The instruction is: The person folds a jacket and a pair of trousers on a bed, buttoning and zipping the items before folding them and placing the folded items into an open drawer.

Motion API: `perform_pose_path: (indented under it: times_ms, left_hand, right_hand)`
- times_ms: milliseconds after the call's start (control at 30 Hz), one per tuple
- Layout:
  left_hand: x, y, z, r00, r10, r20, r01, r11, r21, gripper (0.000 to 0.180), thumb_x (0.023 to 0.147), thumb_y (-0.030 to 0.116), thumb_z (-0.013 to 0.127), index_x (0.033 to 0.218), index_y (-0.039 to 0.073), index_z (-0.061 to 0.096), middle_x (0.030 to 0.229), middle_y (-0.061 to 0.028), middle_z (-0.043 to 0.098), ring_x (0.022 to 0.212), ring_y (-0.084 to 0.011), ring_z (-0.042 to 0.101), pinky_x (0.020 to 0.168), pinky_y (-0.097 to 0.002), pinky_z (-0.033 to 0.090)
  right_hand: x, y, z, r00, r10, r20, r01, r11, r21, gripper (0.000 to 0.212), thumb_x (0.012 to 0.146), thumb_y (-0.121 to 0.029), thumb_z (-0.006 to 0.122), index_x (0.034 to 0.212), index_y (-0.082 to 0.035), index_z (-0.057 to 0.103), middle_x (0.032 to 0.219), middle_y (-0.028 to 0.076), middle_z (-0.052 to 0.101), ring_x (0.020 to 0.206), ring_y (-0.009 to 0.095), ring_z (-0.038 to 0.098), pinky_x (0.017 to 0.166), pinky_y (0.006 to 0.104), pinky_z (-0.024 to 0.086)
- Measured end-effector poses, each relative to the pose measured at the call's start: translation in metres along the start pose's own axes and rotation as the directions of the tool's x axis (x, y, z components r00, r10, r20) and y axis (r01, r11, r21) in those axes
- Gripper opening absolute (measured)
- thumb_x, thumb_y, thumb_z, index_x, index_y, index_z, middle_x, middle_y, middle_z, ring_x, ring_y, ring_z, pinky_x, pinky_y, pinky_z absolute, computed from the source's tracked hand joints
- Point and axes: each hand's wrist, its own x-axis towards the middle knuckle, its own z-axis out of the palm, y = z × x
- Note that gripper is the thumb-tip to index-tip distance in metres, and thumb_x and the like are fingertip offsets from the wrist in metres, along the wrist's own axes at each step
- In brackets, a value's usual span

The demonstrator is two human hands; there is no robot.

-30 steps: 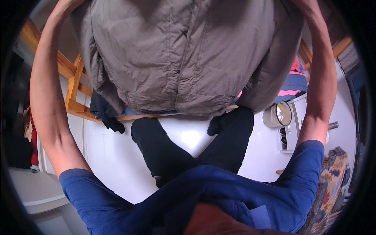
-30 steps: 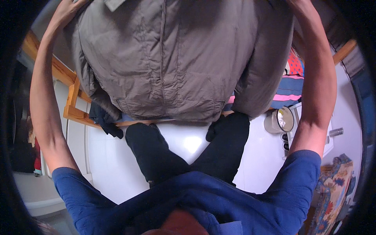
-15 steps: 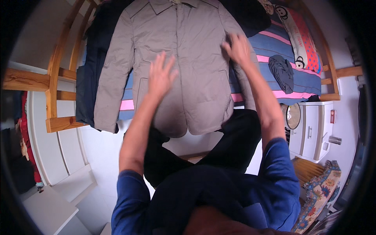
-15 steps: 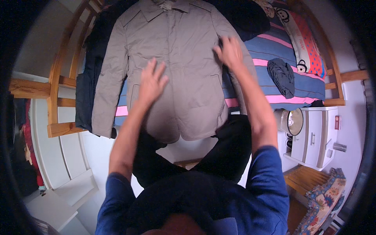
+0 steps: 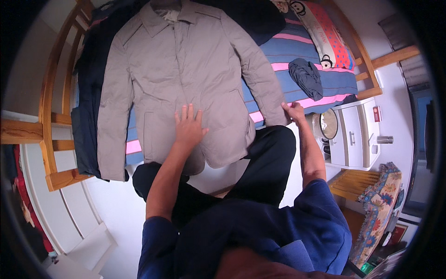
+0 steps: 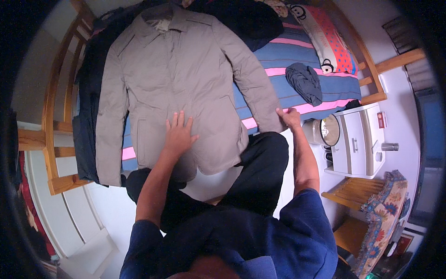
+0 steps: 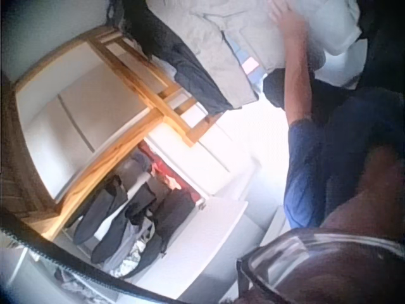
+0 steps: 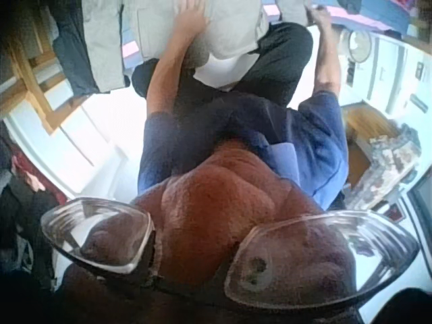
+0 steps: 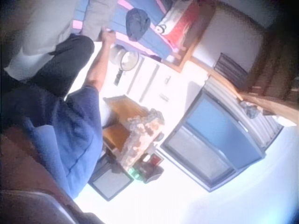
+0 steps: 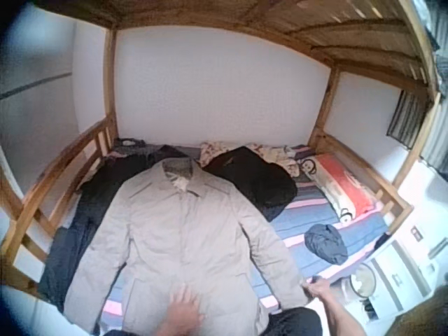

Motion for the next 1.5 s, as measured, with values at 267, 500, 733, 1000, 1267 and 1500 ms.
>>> perform_pose_path:
  times_ms: [267,500,733,1000,1267,1500]
  left_hand:
    - [0.001,0.008,-0.011,0.995,-0.023,0.097,0.017,0.998,0.062,0.079,0.08,0.047,0.076,0.144,0.012,0.049,0.156,-0.0225,0.034,0.143,-0.0422,0.033,0.109,-0.0638,0.031]
    - [-0.002,-0.003,-0.017,0.987,-0.05,0.154,0.041,0.997,0.057,0.08,0.08,0.048,0.076,0.146,0.014,0.047,0.157,-0.0192,0.034,0.143,-0.0403,0.035,0.108,-0.0617,0.033]
    - [0.004,-0.001,-0.025,0.974,-0.041,0.224,0.027,0.997,0.068,0.077,0.082,0.047,0.074,0.147,0.018,0.046,0.158,-0.018,0.033,0.143,-0.0391,0.036,0.11,-0.0584,0.034]
    - [0.004,-0.009,-0.047,0.958,0.005,0.285,-0.01,1.0,0.017,0.069,0.084,0.047,0.072,0.14,0.013,0.051,0.151,-0.0167,0.044,0.135,-0.0361,0.046,0.104,-0.0533,0.042]
    - [0.018,-0.067,-0.058,0.936,-0.335,-0.109,0.01,0.333,-0.943,0.052,0.091,0.038,0.066,0.128,0.002,0.058,0.124,-0.0107,0.061,0.126,-0.0307,0.053,0.105,-0.0435,0.044]
    - [0.028,-0.091,-0.065,0.731,-0.537,0.422,-0.093,-0.69,-0.718,0.072,0.091,0.045,0.068,0.147,0.008,0.042,0.147,-0.017,0.046,0.141,-0.0311,0.039,0.118,-0.0448,0.025]
  right_hand:
    - [-0.007,0.005,-0.003,0.928,-0.318,0.194,0.311,0.948,0.062,0.037,0.083,-0.032,0.082,0.098,0.0,0.069,0.086,0.005,0.067,0.077,0.015,0.06,0.071,0.0317,0.051]
    - [-0.012,-0.047,-0.201,0.863,-0.469,-0.189,0.481,0.877,0.02,0.032,0.091,-0.03,0.072,0.074,-0.009,0.055,0.07,-0.004,0.048,0.068,0.01,0.044,0.062,0.0303,0.039]
    - [-0.023,-0.116,-0.281,0.916,-0.391,-0.087,0.361,0.9,-0.247,0.04,0.093,-0.037,0.069,0.107,0.001,0.069,0.093,0.008,0.072,0.084,0.017,0.067,0.076,0.031,0.052]
    - [-0.09,-0.198,-0.248,0.907,-0.411,-0.087,0.372,0.689,0.622,0.029,0.099,-0.027,0.061,0.113,-0.002,0.067,0.107,0.007,0.07,0.092,0.016,0.066,0.081,0.0296,0.053]
    - [-0.222,-0.387,-0.028,0.086,-0.81,0.581,0.935,0.267,0.233,0.043,0.101,-0.04,0.057,0.115,-0.002,0.069,0.096,0.008,0.073,0.087,0.016,0.069,0.08,0.0329,0.054]
    - [-0.054,-0.304,0.007,0.509,-0.855,-0.101,0.807,0.515,-0.29,0.017,0.088,-0.023,0.064,0.096,-0.011,0.074,0.093,0.017,0.071,0.09,0.036,0.068,0.078,0.0466,0.054]
